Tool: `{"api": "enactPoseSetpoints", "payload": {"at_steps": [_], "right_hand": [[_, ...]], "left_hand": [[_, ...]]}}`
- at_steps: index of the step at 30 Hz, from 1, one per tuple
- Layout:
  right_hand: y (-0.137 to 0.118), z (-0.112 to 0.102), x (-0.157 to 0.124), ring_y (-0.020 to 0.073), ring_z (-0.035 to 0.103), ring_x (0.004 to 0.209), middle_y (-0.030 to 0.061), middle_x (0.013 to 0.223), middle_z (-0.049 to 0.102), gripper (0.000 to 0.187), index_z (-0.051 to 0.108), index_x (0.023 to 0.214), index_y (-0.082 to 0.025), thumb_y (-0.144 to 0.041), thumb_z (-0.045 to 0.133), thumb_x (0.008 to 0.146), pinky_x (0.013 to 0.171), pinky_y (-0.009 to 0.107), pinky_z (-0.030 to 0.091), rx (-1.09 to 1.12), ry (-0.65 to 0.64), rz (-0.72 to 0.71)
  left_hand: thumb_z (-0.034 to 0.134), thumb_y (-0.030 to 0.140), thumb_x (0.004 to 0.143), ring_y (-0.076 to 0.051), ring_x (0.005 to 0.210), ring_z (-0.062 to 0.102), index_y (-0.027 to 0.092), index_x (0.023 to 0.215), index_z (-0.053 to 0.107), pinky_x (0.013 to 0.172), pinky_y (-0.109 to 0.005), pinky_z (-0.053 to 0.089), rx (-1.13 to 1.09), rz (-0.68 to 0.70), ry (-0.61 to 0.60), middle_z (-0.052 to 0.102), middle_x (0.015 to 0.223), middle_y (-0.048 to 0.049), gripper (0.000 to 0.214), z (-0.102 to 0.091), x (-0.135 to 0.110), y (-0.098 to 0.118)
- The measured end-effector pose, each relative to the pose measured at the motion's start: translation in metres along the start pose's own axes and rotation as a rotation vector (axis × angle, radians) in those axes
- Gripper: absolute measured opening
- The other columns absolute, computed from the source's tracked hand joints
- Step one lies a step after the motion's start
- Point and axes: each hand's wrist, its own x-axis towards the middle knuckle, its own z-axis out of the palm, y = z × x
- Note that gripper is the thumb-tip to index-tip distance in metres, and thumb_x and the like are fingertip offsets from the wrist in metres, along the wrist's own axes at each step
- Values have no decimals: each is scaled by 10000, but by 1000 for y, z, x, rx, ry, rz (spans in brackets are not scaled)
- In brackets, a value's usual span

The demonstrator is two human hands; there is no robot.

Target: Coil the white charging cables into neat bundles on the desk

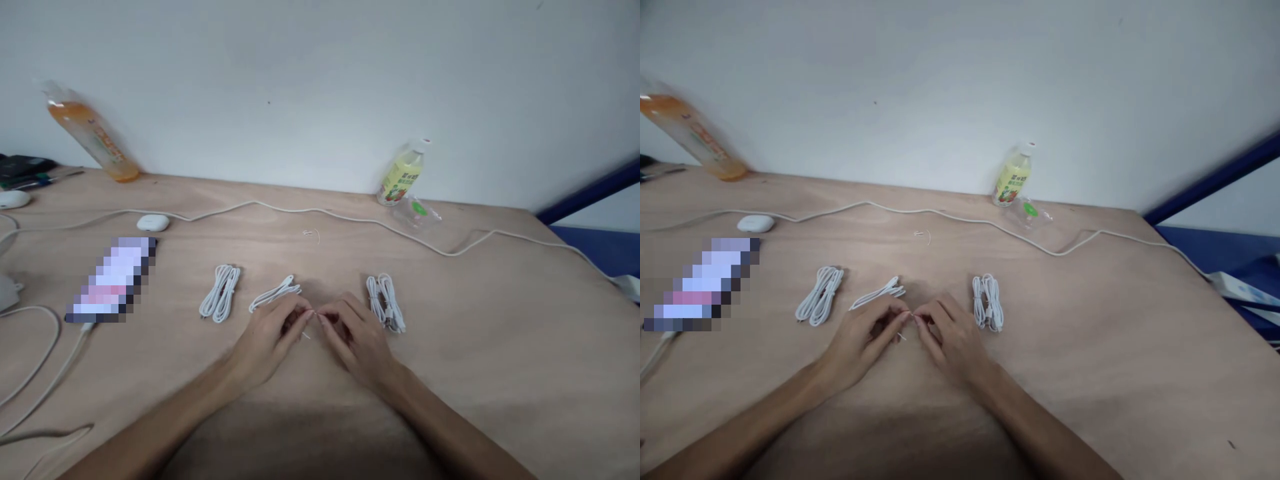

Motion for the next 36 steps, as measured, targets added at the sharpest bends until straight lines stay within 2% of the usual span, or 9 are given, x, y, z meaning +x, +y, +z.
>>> {"api": "enactPoseSetpoints", "payload": {"at_steps": [9,15,19,25,36], "right_hand": [[-2,-2,0,191,618,683,25,815,672,194,684,1024,-233,-116,535,1062,662,317,541,22,-15,59],[-2,-4,0,185,619,702,28,823,676,180,663,1008,-218,-123,529,1080,641,307,519,21,-33,40],[-2,-4,0,189,625,713,33,835,684,169,658,1018,-217,-119,535,1079,640,312,518,46,-37,41],[-1,-4,-1,190,630,697,26,823,688,174,671,1054,-226,-130,530,1084,647,320,526,43,-63,74],[-1,-4,-3,179,621,687,29,846,685,155,648,1063,-215,-130,524,1098,630,310,503,34,-54,23]], "left_hand": [[549,261,1111,-165,677,602,212,1035,662,706,-281,495,-17,-59,-34,671,785,29,145,-2,1,5],[537,232,1122,-166,750,639,199,1059,665,745,-278,509,2,-21,-48,703,858,9,146,1,-3,3],[521,230,1124,-174,781,663,210,1085,665,772,-294,527,-6,-49,-68,729,906,-6,151,0,-5,3],[518,231,1122,-180,786,660,205,1078,670,789,-304,539,-7,-48,-78,729,901,-17,161,0,-4,3],[529,212,1127,-175,803,659,196,1079,662,800,-288,529,27,-15,-81,720,918,-9,142,1,-5,2]]}}
